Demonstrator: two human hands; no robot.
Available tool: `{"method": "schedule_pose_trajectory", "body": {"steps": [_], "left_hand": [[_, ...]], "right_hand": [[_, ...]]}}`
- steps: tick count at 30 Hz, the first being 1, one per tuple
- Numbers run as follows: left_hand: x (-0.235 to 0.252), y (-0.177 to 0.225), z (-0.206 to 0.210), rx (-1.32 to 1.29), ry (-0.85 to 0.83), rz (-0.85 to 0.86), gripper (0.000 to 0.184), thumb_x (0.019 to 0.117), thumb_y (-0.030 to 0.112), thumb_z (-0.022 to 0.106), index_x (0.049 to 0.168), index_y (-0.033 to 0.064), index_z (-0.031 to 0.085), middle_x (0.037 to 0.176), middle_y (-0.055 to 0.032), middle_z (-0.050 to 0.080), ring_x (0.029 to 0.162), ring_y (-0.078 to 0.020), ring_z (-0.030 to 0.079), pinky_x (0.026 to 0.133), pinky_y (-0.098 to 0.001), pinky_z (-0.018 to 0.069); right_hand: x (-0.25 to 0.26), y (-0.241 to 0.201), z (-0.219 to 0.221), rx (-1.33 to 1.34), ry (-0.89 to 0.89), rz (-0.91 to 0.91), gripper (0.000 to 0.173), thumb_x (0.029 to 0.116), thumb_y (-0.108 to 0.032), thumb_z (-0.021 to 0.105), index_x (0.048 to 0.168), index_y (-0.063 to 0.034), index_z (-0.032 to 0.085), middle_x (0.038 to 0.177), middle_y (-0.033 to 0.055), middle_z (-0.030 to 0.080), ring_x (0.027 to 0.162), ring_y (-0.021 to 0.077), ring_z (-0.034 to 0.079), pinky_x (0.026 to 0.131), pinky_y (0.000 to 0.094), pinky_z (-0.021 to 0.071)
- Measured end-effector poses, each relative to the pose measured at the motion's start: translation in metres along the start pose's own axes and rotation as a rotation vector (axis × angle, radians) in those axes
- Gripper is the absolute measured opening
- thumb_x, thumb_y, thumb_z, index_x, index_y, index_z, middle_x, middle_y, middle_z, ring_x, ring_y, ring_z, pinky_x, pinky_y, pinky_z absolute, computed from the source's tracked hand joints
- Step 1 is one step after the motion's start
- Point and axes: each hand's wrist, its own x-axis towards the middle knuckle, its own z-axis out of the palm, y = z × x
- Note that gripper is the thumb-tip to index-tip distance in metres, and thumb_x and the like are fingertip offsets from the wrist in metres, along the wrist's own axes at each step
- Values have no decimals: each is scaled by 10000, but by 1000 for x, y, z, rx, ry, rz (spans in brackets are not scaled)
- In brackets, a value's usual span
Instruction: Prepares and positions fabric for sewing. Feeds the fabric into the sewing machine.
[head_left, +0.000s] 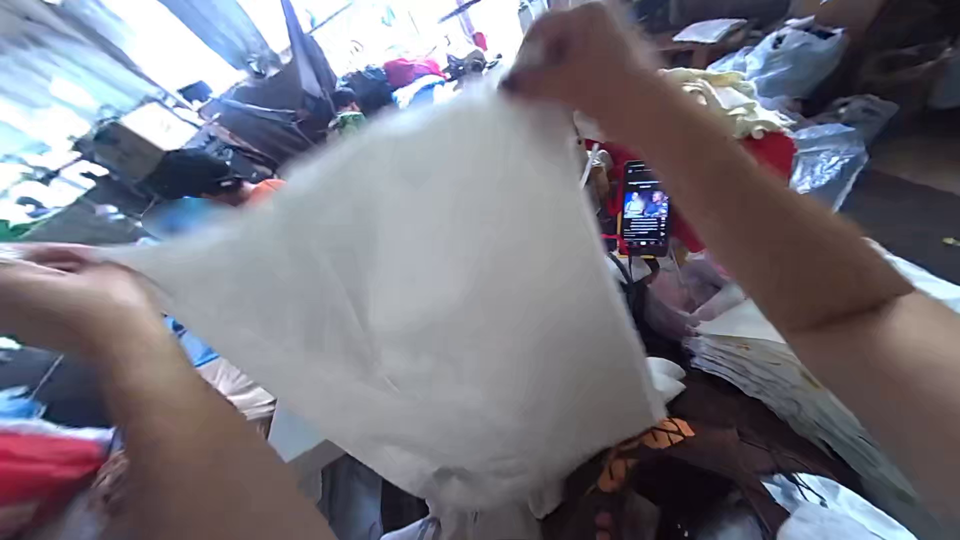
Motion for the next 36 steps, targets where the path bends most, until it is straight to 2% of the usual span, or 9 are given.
{"method": "schedule_pose_trajectory", "body": {"steps": [3, 6, 8, 13, 22, 25, 29, 34, 36], "left_hand": [[-20, -10, 85, -264, -214, 531, 512, 967, 195, 644, 1363, -100, 508, 1283, -346, 602, 1161, -463, 625, 971, -629, 492], [-95, 50, 124, -508, -728, 759, 689, 883, 228, 769, 1466, -6, 484, 1452, -173, 558, 1330, -264, 551, 1118, -473, 447], [-132, 75, 142, -610, -868, 814, 768, 792, 250, 842, 1459, 56, 515, 1365, -88, 628, 1259, -171, 595, 1070, -413, 494], [-146, 87, 165, -829, -888, 591, 485, 795, 0, 809, 1245, 98, 655, 957, 32, 699, 809, -19, 656, 736, -196, 570], [-152, 83, 189, -998, -882, 466, 304, 845, -49, 740, 1108, 93, 683, 883, 43, 713, 728, -14, 648, 657, -175, 557], [-152, 81, 199, -1058, -888, 615, 231, 858, -55, 720, 1052, 68, 747, 1064, 9, 723, 960, -56, 682, 838, -217, 584], [-153, 86, 204, -1111, -912, 647, 210, 875, -75, 687, 1015, 62, 763, 1194, -39, 683, 1062, -100, 668, 872, -228, 583], [-157, 88, 200, -1105, -855, 536, 196, 872, -75, 706, 1008, 62, 740, 1062, 6, 734, 814, -29, 656, 708, -173, 548], [-160, 92, 195, -1091, -840, 518, 180, 873, -53, 730, 1010, 64, 739, 1030, 18, 740, 823, -21, 675, 732, -172, 567]], "right_hand": [[-22, 49, 68, 31, -135, -109, 158, 898, -152, 754, 938, 0, 742, 865, 114, 714, 795, 193, 673, 770, 428, 556], [-55, 69, 118, 135, -200, -186, 106, 908, -107, 732, 889, -3, 741, 798, 107, 703, 746, 209, 675, 712, 445, 561], [-64, 75, 128, 171, -228, -195, 101, 928, -88, 703, 920, 2, 746, 826, 109, 712, 769, 207, 684, 719, 427, 565], [-76, 97, 132, 296, -185, -105, 205, 857, -17, 764, 1048, 35, 711, 981, 147, 697, 862, 204, 671, 777, 367, 580], [-88, 128, 148, 527, -120, 134, 190, 865, 62, 717, 1044, 14, 676, 933, 74, 709, 753, 78, 651, 692, 240, 571], [-88, 130, 150, 537, -118, 164, 172, 867, 53, 721, 1031, 6, 699, 946, 57, 709, 769, 57, 652, 709, 222, 573], [-87, 130, 151, 563, -107, 199, 196, 885, 16, 719, 1078, -13, 699, 939, 41, 705, 768, 49, 652, 711, 215, 570], [-87, 123, 145, 597, -129, 187, 330, 888, 44, 721, 1207, -27, 675, 1033, 64, 722, 804, 75, 685, 731, 230, 597], [-88, 120, 144, 568, -123, 150, 344, 884, 52, 723, 1214, -22, 658, 1037, 73, 709, 799, 84, 683, 721, 235, 599]]}}
